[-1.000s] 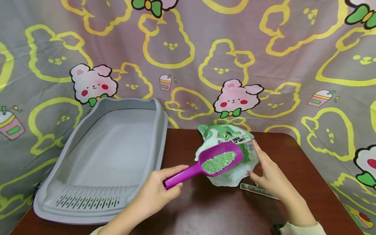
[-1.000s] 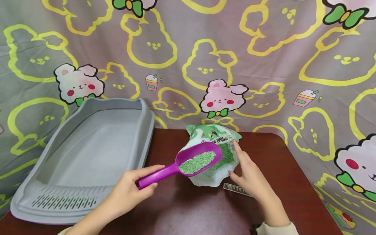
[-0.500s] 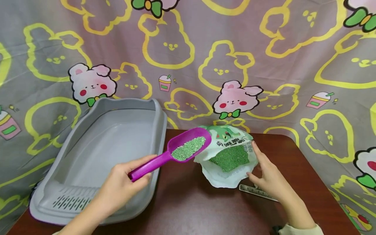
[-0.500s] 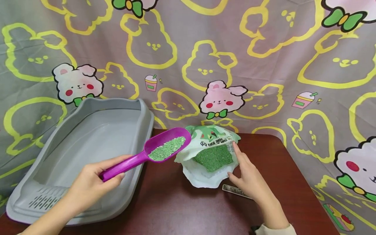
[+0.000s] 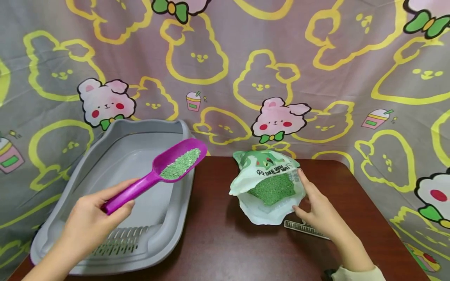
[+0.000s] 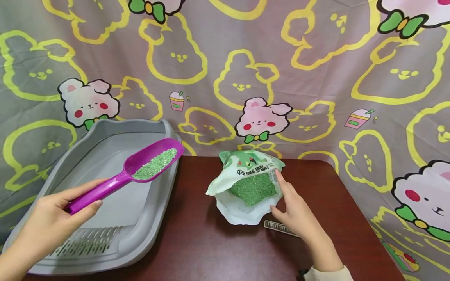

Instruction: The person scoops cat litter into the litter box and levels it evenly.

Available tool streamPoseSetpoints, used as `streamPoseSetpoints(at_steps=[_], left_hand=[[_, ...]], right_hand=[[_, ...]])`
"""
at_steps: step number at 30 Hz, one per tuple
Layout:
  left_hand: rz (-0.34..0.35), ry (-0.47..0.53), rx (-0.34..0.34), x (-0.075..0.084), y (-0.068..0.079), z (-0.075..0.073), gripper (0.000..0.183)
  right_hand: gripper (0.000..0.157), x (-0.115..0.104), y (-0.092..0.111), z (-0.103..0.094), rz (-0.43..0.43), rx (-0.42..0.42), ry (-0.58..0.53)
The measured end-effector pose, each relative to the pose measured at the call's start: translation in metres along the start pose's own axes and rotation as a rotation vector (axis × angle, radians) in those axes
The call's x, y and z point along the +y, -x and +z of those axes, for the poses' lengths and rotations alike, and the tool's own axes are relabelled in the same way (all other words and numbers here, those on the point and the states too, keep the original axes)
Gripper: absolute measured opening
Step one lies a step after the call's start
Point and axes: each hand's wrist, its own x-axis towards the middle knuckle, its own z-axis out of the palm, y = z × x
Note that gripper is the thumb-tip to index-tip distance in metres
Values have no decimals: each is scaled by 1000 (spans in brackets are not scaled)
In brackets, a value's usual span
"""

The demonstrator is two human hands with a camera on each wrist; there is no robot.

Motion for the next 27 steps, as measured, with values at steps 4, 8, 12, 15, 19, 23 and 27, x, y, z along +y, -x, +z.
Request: streamPoseSetpoints(at_steps=[4,8,12,15,19,23,27], left_hand=[[-8,-22,43,-14,0,-8,47],[-37,-56,49,-25,-2,-14,47],[-62,-114,42,-35,-5,-20,46],[-83,-147,36,-43,-7,-25,46],[-94,-177,48,-54,-9,-30,45],[-94,-194,54,-66,-9,-33,44],[-122,-218,21,-75,-9,-36,43]], right_hand=[[110,0,0,0,-2,5,3],[109,0,1,0,0,4,5],[110,0,2,0,9,0,3],[111,0,2,-1,13,-3,1],[110,1,3,0,8,4,4],[108,1,3,1,1,11,3],[106,1,3,1,1,13,7]])
